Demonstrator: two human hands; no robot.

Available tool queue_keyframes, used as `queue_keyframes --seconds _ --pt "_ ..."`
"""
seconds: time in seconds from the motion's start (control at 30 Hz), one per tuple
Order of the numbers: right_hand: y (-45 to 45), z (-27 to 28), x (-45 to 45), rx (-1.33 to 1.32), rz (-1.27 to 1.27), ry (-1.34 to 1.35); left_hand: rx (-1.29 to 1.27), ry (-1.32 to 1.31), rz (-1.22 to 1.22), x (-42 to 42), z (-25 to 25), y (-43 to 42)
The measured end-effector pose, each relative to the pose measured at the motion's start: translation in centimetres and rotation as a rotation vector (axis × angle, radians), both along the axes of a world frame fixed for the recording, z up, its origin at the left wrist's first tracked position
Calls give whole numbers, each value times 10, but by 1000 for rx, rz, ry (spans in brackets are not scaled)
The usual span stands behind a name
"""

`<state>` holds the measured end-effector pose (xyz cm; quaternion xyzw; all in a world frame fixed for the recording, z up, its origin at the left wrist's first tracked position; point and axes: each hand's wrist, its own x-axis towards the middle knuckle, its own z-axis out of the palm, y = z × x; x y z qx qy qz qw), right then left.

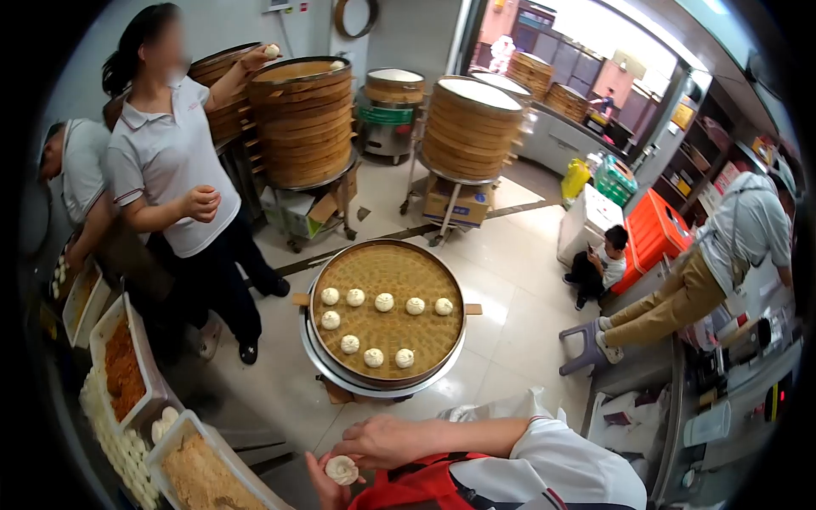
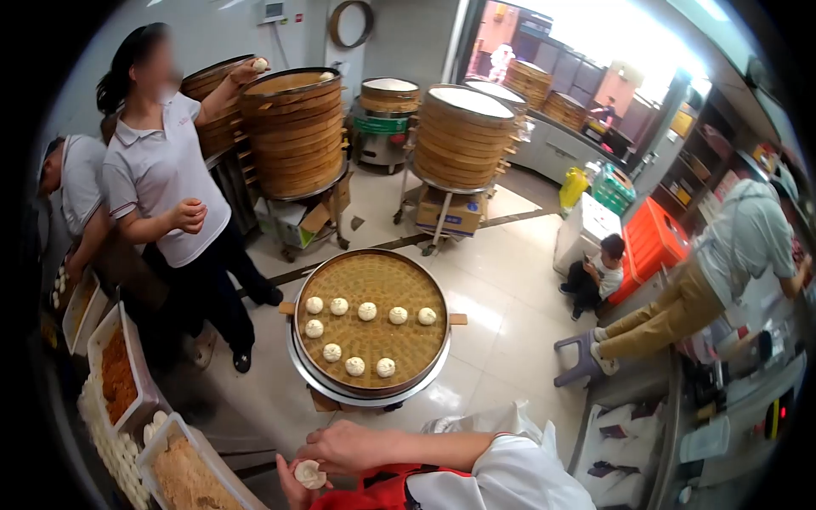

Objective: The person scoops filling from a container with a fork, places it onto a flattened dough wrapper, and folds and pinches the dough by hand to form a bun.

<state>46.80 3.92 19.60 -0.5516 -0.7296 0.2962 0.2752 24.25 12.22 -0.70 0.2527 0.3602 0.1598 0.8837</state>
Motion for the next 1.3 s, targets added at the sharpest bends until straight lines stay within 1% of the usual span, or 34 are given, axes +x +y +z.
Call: queue_keyframes --seconds 0.03,0.07,0.1,0.13,0.17,0.27,0.37,0.47,0.5,0.53,0.57,0.6,0.63,0.67,0.73,0.83,0.93,0.97,1.03,1.17,1.2,1.27,1.3 --pt "0 3 -1 5 -18 25 14 -66 -43 3 13 3" --pt "1 4 -1 8 -35 52 1 31 31 8 26 3" --pt "1 0 -4 55 -50 44 -11 131 110 21 58 2" --pt "1 -8 -9 100 -60 36 -24 232 195 30 74 0" --pt "1 -16 -13 145 -63 27 106 221 147 28 65 0" --pt "0 -38 -21 122 -41 -51 267 -42 -109 19 59 14" --pt "-4 -46 -23 136 -58 -49 24 194 138 41 83 -5" --pt "-6 -48 -18 23 -63 36 -124 26 283 59 101 -11" --pt "-6 -45 -15 2 -40 -24 80 -24 60 49 94 -11" --pt "-7 -46 -13 100 -61 6 67 -25 66 51 93 -12" --pt "-7 -45 -15 112 -99 6 26 7 79 51 97 -14" --pt "-7 -40 -11 88 -109 60 53 5 66 53 100 -15" --pt "-5 -51 -10 177 -119 89 60 1 57 53 94 -16" --pt "-7 -42 -5 119 -127 127 73 -9 41 54 98 -19" --pt "-9 -46 1 102 -120 121 56 6 47 60 100 -23" --pt "-13 -47 10 -43 -124 191 56 82 -8 64 97 -24" --pt "-22 -59 28 -170 -273 205 38 113 -72 65 102 -21" --pt "-30 -78 40 -174 -325 144 51 112 -92 64 99 -19" --pt "-42 -100 70 -219 -491 65 62 127 -103 61 96 -16" --pt "-70 -162 133 -234 -825 -152 80 195 -141 57 96 -13" --pt "-74 -176 146 -187 -881 -210 82 204 -146 57 96 -12" --pt "-75 -194 172 -306 -975 -246 87 221 -156 58 97 -12" --pt "-77 -207 183 -283 -996 -260 93 227 -160 59 98 -13"
